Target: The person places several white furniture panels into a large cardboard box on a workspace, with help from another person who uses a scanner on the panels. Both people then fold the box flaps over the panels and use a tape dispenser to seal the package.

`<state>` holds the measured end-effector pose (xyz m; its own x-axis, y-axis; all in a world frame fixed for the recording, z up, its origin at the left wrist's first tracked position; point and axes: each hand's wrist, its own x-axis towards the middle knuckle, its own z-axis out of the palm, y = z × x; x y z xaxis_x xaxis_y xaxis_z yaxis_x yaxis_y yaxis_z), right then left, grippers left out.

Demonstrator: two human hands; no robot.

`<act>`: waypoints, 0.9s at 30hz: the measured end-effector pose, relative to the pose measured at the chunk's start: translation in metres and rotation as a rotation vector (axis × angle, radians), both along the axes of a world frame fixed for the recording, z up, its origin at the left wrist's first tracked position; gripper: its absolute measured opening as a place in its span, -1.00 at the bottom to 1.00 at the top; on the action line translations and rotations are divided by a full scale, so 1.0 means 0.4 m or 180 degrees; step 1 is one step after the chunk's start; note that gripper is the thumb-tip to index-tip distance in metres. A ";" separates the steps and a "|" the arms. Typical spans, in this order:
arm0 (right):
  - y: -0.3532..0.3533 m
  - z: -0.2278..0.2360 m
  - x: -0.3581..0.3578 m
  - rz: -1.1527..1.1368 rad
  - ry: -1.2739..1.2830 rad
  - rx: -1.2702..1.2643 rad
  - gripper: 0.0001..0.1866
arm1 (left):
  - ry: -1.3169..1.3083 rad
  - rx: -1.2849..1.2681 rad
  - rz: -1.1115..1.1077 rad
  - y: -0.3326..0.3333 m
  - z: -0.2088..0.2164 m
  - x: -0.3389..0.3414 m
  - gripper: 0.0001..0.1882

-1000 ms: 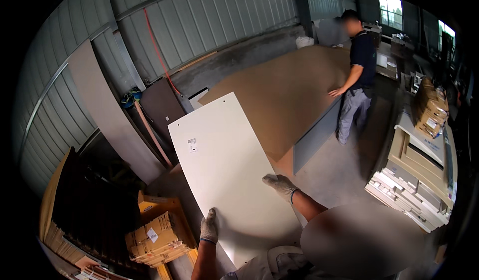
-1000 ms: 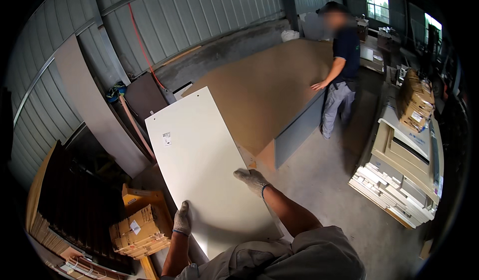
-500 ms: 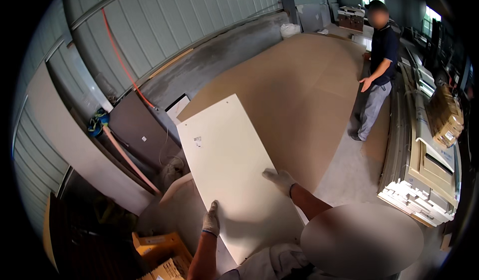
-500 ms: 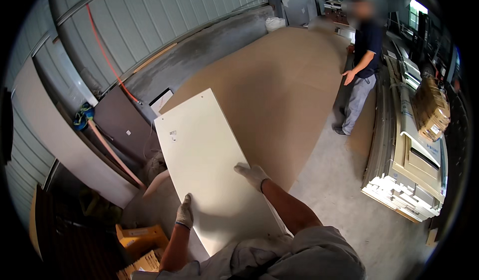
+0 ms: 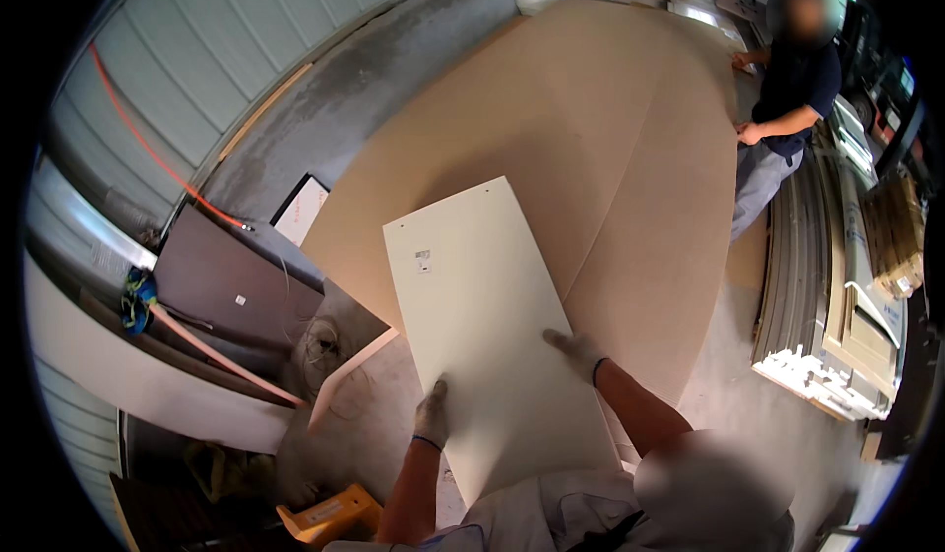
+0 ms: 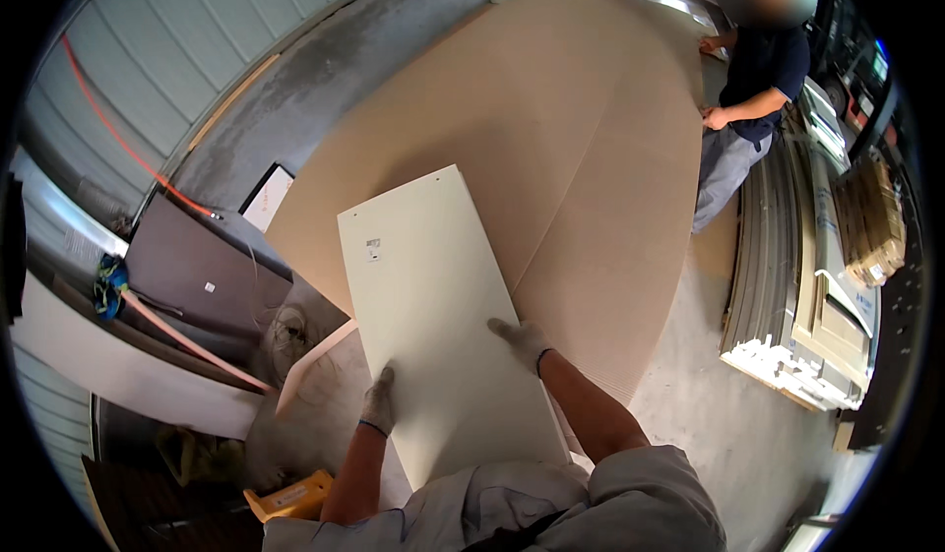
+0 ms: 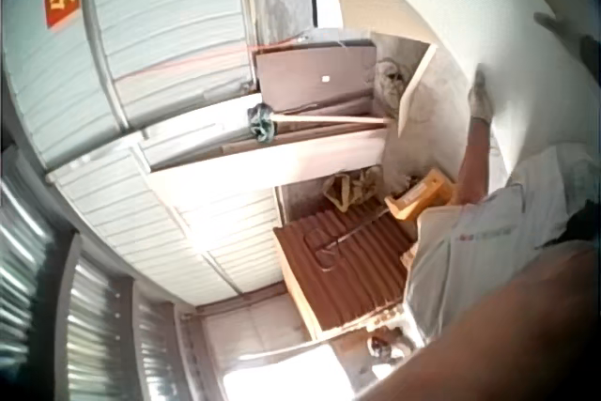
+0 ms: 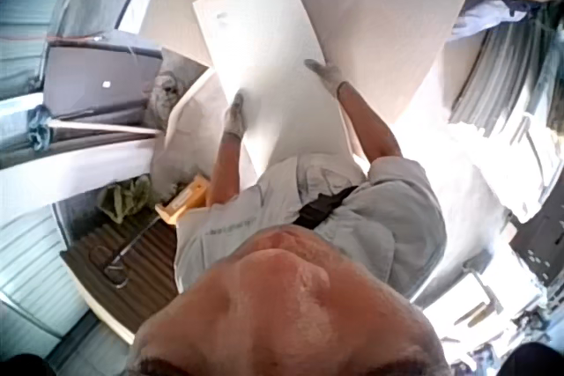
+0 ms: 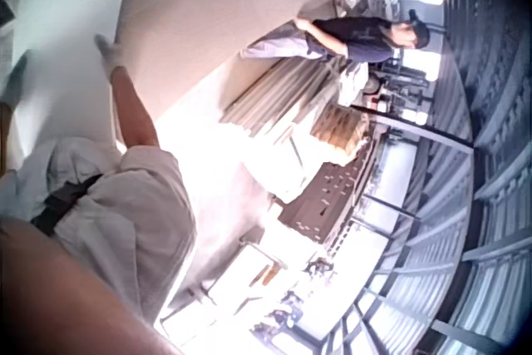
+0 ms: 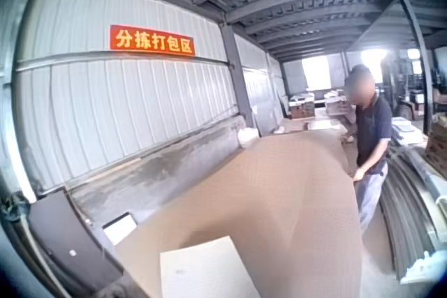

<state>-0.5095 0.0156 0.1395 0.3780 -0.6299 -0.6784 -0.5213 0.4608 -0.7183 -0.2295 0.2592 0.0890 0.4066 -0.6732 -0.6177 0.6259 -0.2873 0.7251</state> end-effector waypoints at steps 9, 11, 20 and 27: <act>-0.045 -0.033 0.063 -0.1082 -0.0177 0.0024 -0.13 | -0.0610 0.0395 -0.0862 -0.269 0.021 0.184 -0.25; -0.025 0.021 0.097 -0.1283 -0.0254 0.0006 -0.13 | -0.0847 0.0331 -0.0955 -0.304 0.047 0.221 -0.24; -0.071 -0.026 0.170 -0.1996 -0.0593 -0.0530 -0.25 | -0.1061 0.0281 -0.1890 -0.554 0.006 0.403 -0.19; -0.134 -0.013 0.226 -0.2418 -0.0838 -0.0562 -0.33 | -0.1384 0.1100 -0.2520 -0.739 0.153 0.401 -0.24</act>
